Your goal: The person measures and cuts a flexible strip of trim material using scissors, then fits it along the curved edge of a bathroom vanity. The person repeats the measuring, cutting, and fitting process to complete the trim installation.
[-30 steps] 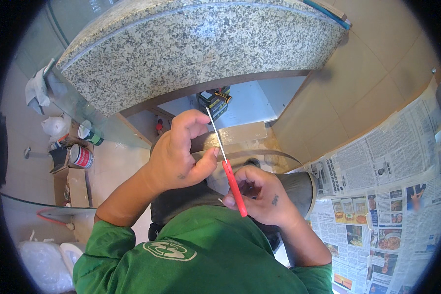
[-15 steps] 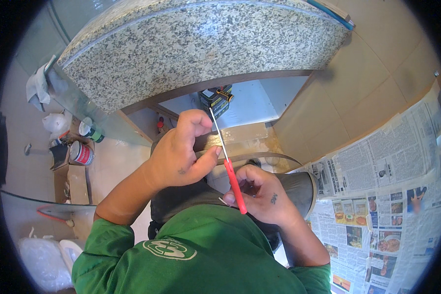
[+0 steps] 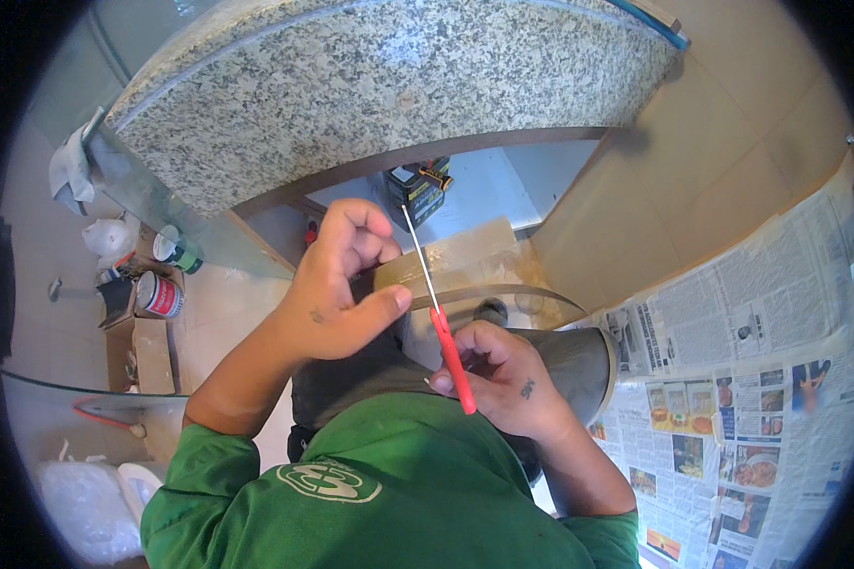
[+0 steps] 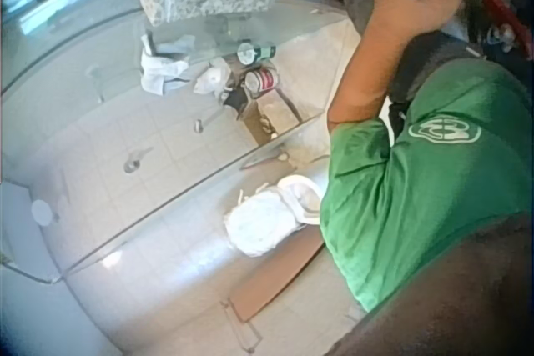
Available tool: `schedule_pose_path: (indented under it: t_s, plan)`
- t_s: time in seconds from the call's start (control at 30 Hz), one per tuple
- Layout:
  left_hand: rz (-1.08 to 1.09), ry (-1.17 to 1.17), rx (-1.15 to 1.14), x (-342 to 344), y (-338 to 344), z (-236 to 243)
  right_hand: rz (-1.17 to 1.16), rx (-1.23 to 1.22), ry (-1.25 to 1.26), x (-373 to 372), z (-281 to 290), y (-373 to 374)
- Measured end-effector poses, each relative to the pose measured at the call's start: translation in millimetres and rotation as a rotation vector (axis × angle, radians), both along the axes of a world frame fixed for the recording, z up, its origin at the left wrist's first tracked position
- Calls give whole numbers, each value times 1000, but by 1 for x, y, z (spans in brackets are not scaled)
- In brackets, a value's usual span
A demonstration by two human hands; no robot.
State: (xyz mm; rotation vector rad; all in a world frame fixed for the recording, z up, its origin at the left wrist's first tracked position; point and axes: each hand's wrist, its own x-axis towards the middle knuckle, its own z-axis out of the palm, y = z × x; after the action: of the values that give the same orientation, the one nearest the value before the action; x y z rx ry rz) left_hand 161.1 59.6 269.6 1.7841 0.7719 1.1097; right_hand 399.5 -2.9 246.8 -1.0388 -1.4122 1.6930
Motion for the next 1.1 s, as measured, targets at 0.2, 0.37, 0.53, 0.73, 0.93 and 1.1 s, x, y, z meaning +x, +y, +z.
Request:
schedule_pose_path:
  t_s: [0.2, 0.37, 0.53, 0.73, 0.93, 1.1]
  plan:
    - [-181, -141, -455, -8, 9, 0, 24, 39, -58, 2, -2, -2]
    - [-269, 35, -436, -14, 11, -2, 31, 121, -81, 4, -5, 0]
    - [-255, 72, -391, -12, 11, 0, 30, 72, -97, 7, -4, 1]
    - [-255, 83, -361, -11, 13, 0, 22, 117, -76, 8, -12, 1]
    - [-216, 91, -329, -10, 14, -6, 23, 100, -85, 7, -8, 2]
    - [-215, 76, -314, -10, 15, -11, 29, 87, -77, 6, -9, 2]
